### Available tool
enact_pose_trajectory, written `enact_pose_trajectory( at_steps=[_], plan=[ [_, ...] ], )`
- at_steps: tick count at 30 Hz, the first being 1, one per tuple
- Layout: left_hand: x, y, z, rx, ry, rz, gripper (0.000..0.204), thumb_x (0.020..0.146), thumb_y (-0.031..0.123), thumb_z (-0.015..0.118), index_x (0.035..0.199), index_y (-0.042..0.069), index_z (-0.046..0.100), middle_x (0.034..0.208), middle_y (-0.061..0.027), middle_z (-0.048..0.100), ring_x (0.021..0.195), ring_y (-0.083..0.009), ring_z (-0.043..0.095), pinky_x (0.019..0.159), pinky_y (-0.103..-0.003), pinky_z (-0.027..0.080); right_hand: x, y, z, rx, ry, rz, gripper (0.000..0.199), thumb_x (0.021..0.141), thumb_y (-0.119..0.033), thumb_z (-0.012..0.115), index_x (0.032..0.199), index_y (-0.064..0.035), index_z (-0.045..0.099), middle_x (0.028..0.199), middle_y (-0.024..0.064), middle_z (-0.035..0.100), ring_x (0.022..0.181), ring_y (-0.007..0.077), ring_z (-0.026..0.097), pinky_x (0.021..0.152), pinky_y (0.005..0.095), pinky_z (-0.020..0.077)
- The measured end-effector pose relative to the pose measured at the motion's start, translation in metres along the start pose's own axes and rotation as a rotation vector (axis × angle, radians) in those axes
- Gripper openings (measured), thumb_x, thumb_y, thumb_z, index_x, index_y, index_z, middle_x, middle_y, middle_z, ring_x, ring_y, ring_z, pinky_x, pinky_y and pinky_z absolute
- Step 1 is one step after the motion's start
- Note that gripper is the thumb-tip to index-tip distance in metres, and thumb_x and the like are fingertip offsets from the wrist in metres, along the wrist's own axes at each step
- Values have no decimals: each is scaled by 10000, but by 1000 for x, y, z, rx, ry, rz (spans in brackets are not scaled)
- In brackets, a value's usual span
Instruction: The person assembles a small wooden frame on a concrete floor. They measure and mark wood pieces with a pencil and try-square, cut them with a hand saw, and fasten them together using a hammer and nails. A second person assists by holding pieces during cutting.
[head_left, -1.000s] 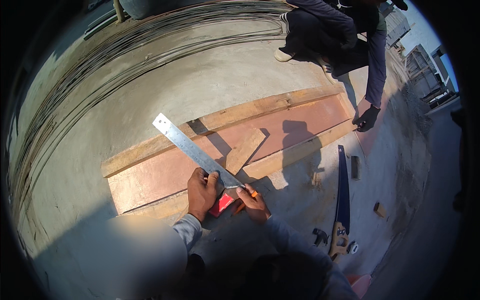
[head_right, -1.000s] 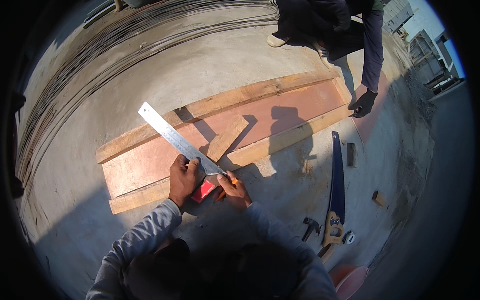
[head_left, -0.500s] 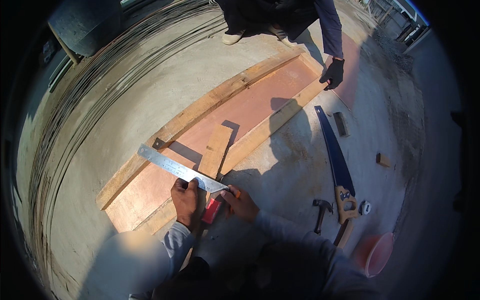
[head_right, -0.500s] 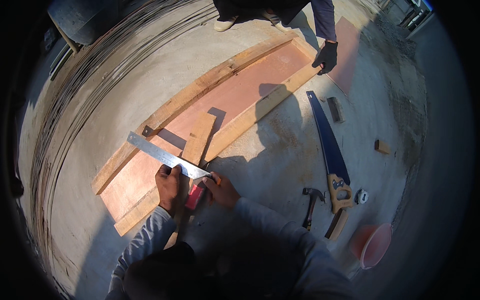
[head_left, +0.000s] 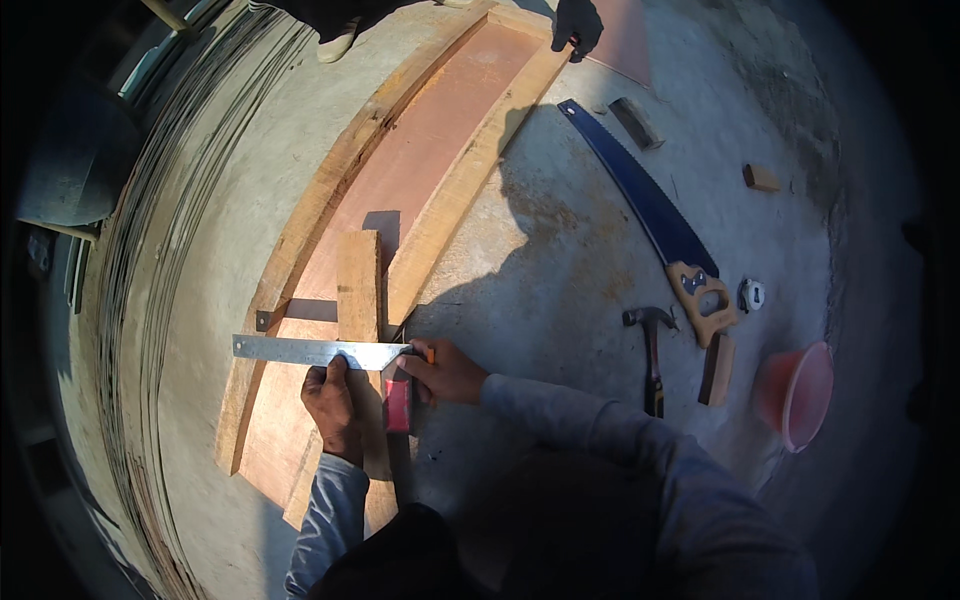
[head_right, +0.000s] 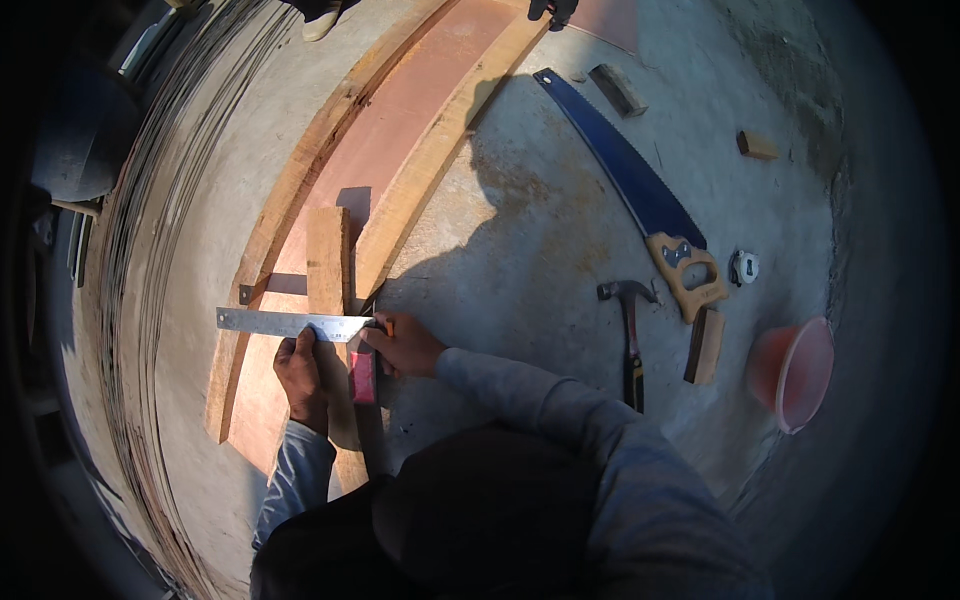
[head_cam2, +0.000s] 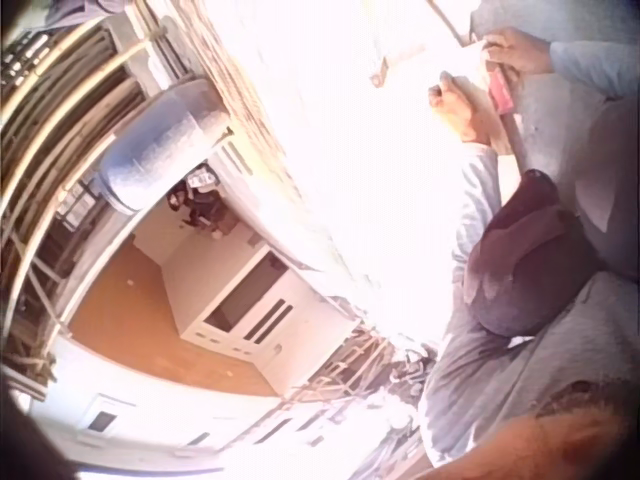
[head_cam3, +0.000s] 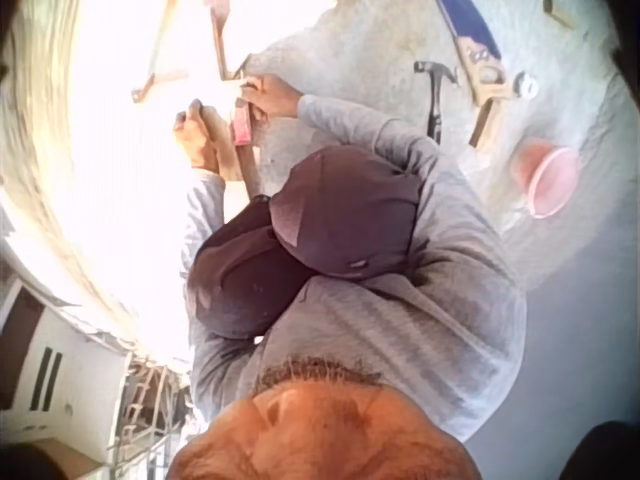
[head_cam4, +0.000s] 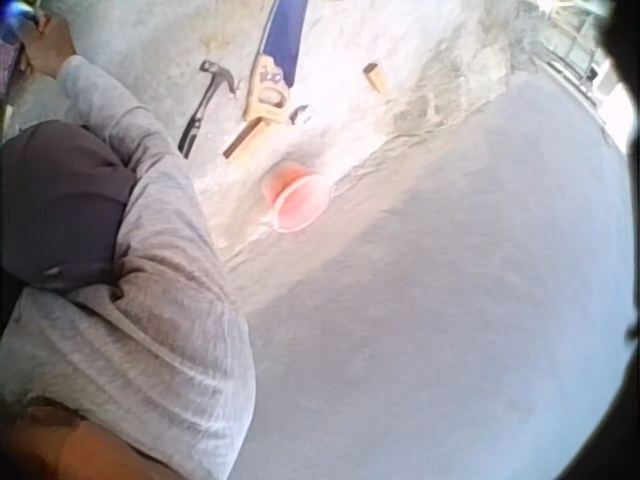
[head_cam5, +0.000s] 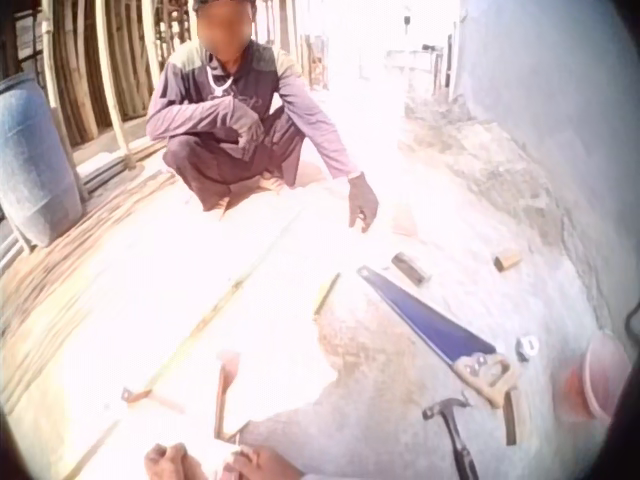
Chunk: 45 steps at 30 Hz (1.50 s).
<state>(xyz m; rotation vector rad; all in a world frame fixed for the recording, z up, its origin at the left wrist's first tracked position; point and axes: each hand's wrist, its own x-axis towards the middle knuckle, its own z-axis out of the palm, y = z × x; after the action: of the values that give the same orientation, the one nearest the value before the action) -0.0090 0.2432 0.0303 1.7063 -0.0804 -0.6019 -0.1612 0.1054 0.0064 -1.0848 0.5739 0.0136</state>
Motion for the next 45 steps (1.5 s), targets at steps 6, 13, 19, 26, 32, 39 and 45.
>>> enact_pose_trajectory(
  at_steps=[6,13,19,26,32,39,45],
  plan=[
    [-1,2,3,40,39,-7,168,943,131,640,868,-14,682,766,-26,647,646,-96,537,585,-254,428,5,8,5,18,13,-43,251,1041,-297,530,1005,-52,571,668,29,585,532,105,567,508,294,477],
    [2,2,2,114,67,-10,200,924,146,661,840,-34,682,748,-30,643,659,-102,526,603,-262,421,-2,-8,-6,21,-94,-49,337,1054,-377,494,975,-56,566,715,29,588,630,117,606,593,310,505],
    [0,-5,7,146,170,37,207,896,148,689,828,-47,668,751,-40,648,659,-103,518,617,-274,433,-21,-62,-41,-661,283,-528,349,1044,-346,500,935,-30,600,789,146,643,646,245,654,612,378,515],
    [0,-8,11,117,216,27,186,907,134,683,839,-39,662,733,-36,635,615,-99,521,557,-273,423,-2,-71,-29,-435,-19,-599,181,900,-73,742,1028,20,654,888,122,705,817,138,672,724,288,523],
    [0,-8,10,149,233,19,226,874,154,715,850,-66,672,744,-99,686,648,-150,587,624,-312,472,15,-63,-22,-539,-51,-627,157,901,-69,726,1022,1,655,876,138,698,790,174,687,697,313,522],
    [0,-11,9,230,255,31,245,854,187,727,850,-54,685,729,-110,689,661,-170,612,654,-332,492,14,-69,-27,-663,-98,-639,135,903,-95,718,985,-12,650,852,157,679,761,295,689,678,356,520],
    [-2,-6,11,273,278,-9,264,838,211,736,841,-48,686,721,-131,688,653,-187,621,659,-342,504,24,-66,-25,-712,-127,-805,134,878,-69,737,958,-17,643,870,155,684,776,331,689,672,392,528]
  ],
)
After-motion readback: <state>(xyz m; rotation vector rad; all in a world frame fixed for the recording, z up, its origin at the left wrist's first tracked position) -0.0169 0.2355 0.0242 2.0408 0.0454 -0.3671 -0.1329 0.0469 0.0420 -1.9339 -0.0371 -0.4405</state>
